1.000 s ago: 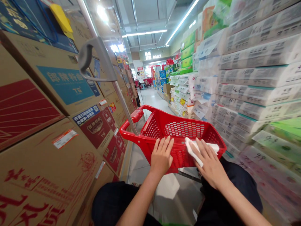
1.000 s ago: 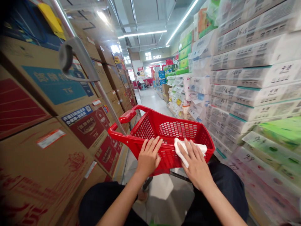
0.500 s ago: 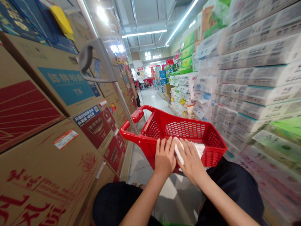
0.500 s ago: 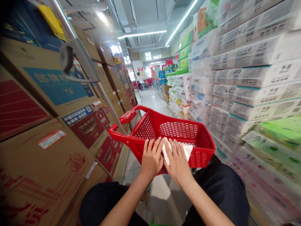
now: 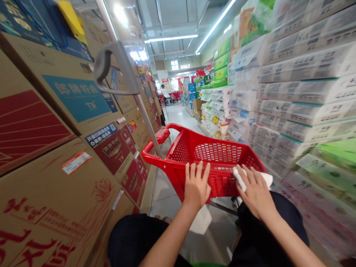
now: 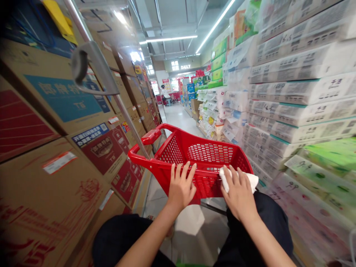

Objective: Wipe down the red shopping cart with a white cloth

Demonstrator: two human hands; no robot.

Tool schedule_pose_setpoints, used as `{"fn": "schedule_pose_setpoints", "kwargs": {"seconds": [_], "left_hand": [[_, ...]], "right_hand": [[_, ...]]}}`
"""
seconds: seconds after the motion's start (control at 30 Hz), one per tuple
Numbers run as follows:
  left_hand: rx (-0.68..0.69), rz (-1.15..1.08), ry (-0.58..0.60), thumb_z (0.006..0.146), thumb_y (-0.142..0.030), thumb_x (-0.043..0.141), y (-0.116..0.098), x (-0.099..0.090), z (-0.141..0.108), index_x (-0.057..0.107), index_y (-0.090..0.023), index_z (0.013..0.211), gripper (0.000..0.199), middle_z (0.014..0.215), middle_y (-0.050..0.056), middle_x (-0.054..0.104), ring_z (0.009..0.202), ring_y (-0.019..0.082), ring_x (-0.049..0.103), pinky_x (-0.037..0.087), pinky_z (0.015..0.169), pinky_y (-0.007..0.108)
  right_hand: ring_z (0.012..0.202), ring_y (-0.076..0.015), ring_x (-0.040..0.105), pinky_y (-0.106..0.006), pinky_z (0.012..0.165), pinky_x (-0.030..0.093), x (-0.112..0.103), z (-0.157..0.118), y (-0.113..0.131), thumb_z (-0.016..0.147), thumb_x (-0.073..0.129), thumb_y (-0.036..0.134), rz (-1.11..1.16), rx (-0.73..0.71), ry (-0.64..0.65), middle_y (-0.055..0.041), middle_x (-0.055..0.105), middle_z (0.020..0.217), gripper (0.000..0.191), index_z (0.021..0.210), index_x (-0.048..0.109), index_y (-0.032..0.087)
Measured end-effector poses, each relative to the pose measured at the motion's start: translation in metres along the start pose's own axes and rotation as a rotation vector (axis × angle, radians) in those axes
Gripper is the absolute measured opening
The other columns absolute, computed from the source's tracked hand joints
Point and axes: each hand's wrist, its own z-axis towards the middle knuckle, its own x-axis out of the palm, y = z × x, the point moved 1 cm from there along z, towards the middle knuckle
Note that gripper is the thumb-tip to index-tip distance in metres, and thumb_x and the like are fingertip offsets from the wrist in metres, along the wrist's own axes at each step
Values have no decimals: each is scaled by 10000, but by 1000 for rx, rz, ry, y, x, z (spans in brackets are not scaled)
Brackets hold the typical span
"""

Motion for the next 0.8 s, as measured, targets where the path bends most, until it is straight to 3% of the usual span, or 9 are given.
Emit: {"fn": "schedule_pose_setpoints", "kwargs": {"seconds": [0.13,0.2,0.33,0.47,0.57,0.67,0.8], "left_hand": [[7,66,3,851,-378,654,0,-2,0,325,-212,1593,828,1586,99,412,1394,372,399,166,1257,616],[25,84,11,848,-387,668,1,-2,-1,361,-245,1575,802,1590,88,408,1399,367,398,184,1252,615],[33,87,21,837,-386,694,4,-1,-1,427,-269,1537,759,1580,88,418,1391,366,408,195,1249,608],[25,75,5,816,-387,718,2,1,0,471,-261,1507,745,1571,103,423,1402,387,390,189,1241,639],[7,73,-5,793,-382,735,-1,3,1,506,-260,1479,733,1565,110,433,1403,392,387,190,1237,650],[2,74,-10,793,-383,727,-2,4,1,508,-256,1479,731,1572,113,428,1397,388,398,180,1240,652],[19,65,-20,831,-392,675,-2,6,0,383,-193,1564,813,1604,141,384,1423,379,381,158,1250,642]], "right_hand": [[1501,-359,281,-591,1191,297,-2,16,41,964,475,294,41,-144,49,-128,357,1627,771,1641,121,196],[1520,-340,250,-576,1201,297,-7,19,45,957,475,272,78,-208,83,-107,298,1659,776,1642,117,208],[1538,-290,227,-541,1222,289,-11,8,6,988,422,269,134,-222,100,-54,242,1685,709,1638,138,267],[1518,-265,290,-526,1231,284,-2,-10,-51,1026,363,330,162,-60,66,-58,320,1655,622,1625,208,268],[1508,-273,312,-536,1229,285,5,-16,-61,1031,340,345,152,35,35,-77,375,1626,600,1615,250,240],[1526,-314,259,-578,1218,275,6,-8,-30,1015,377,345,99,41,-22,-111,326,1647,648,1626,212,205],[1537,-315,222,-569,1224,265,1,15,42,979,436,286,115,-127,18,-114,289,1662,740,1641,119,190]]}}
